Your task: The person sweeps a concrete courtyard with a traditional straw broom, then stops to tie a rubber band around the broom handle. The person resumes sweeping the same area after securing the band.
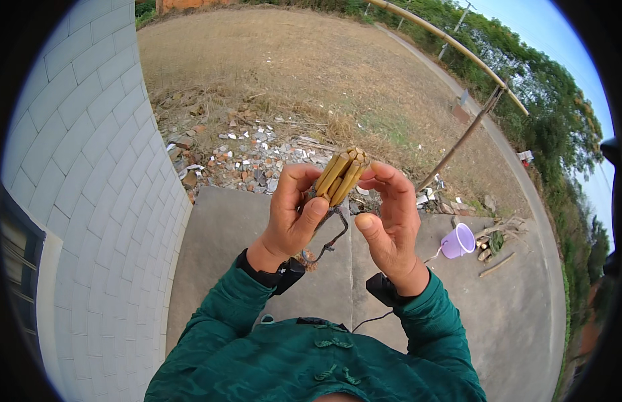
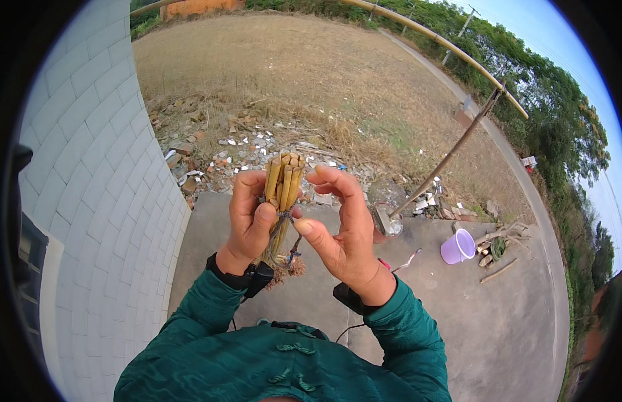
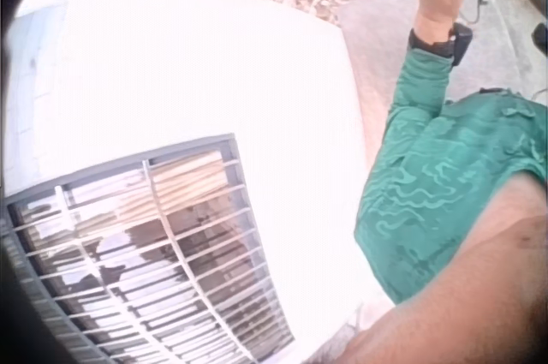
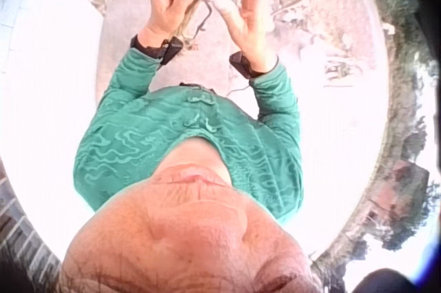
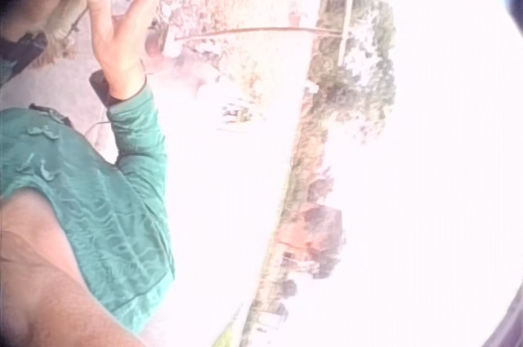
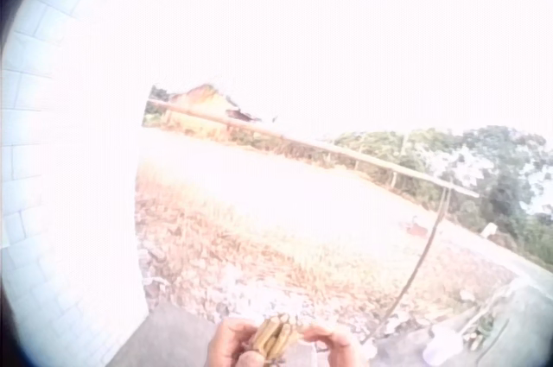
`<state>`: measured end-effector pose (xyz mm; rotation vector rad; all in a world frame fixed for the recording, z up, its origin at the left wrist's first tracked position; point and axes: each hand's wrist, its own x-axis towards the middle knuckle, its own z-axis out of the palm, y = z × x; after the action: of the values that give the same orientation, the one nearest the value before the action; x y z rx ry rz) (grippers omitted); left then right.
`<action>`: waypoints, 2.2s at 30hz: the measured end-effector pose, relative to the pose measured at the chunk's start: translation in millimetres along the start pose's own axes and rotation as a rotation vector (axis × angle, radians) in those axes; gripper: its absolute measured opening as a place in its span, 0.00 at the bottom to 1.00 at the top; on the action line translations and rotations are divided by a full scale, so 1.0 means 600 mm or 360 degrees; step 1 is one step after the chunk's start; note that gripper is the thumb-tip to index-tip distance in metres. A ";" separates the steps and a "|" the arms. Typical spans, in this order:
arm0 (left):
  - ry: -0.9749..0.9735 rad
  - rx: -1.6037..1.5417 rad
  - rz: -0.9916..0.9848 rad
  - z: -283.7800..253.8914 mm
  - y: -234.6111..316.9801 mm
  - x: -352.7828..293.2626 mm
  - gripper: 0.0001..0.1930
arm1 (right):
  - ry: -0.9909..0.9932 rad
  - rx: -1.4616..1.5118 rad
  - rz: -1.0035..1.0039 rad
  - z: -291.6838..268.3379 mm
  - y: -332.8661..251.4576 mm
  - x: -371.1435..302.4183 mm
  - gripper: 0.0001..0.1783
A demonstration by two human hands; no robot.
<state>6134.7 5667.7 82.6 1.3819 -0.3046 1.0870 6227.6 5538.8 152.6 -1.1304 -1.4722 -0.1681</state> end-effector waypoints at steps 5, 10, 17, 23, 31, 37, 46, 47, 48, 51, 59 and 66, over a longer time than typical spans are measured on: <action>-0.0224 0.0351 0.0134 0.012 -0.013 0.010 0.27 | -0.0109 0.0465 0.0420 0.006 0.013 0.048 0.29; -0.0267 -0.0095 -0.0172 0.014 -0.018 0.007 0.21 | 0.0130 0.0571 0.0502 0.032 0.027 0.068 0.14; -0.0293 -0.0333 -0.0598 -0.006 -0.013 0.013 0.18 | 0.0098 0.0721 0.0404 0.036 0.058 0.064 0.11; -0.0710 -0.0186 -0.0756 -0.019 -0.016 0.036 0.30 | -0.0119 0.0593 0.0740 0.014 0.062 0.074 0.15; -0.0863 -0.0275 -0.0941 -0.003 -0.018 0.033 0.14 | -0.0101 0.0874 0.0823 0.018 0.032 0.074 0.14; -0.0454 -0.0147 -0.0781 0.014 -0.051 -0.005 0.14 | 0.0154 0.0451 0.0786 0.040 0.035 0.059 0.12; -0.0391 0.0586 -0.0525 0.006 -0.035 -0.010 0.25 | 0.0449 0.0266 0.0908 0.046 0.058 0.045 0.12; -0.0450 0.0596 -0.0517 0.003 -0.035 0.000 0.25 | 0.0431 0.0279 0.0880 0.048 0.056 0.042 0.12; -0.0509 0.0603 -0.0512 0.000 -0.035 0.007 0.25 | 0.0390 0.0286 0.0909 0.049 0.054 0.040 0.12; -0.0719 0.0553 -0.0363 -0.003 -0.042 0.018 0.25 | 0.0250 0.0500 0.0739 0.048 0.047 0.037 0.10; -0.0186 0.1241 0.0051 0.024 -0.063 -0.030 0.22 | 0.0675 0.0328 0.0694 0.055 0.061 0.031 0.08; -0.0651 0.0336 -0.0619 -0.005 -0.045 0.035 0.18 | 0.0568 0.0538 0.0635 0.052 0.068 0.027 0.08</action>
<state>6164.7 5684.2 80.4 1.7659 -0.2054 0.5214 6238.1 5589.7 137.3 -1.0297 -0.8981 0.1474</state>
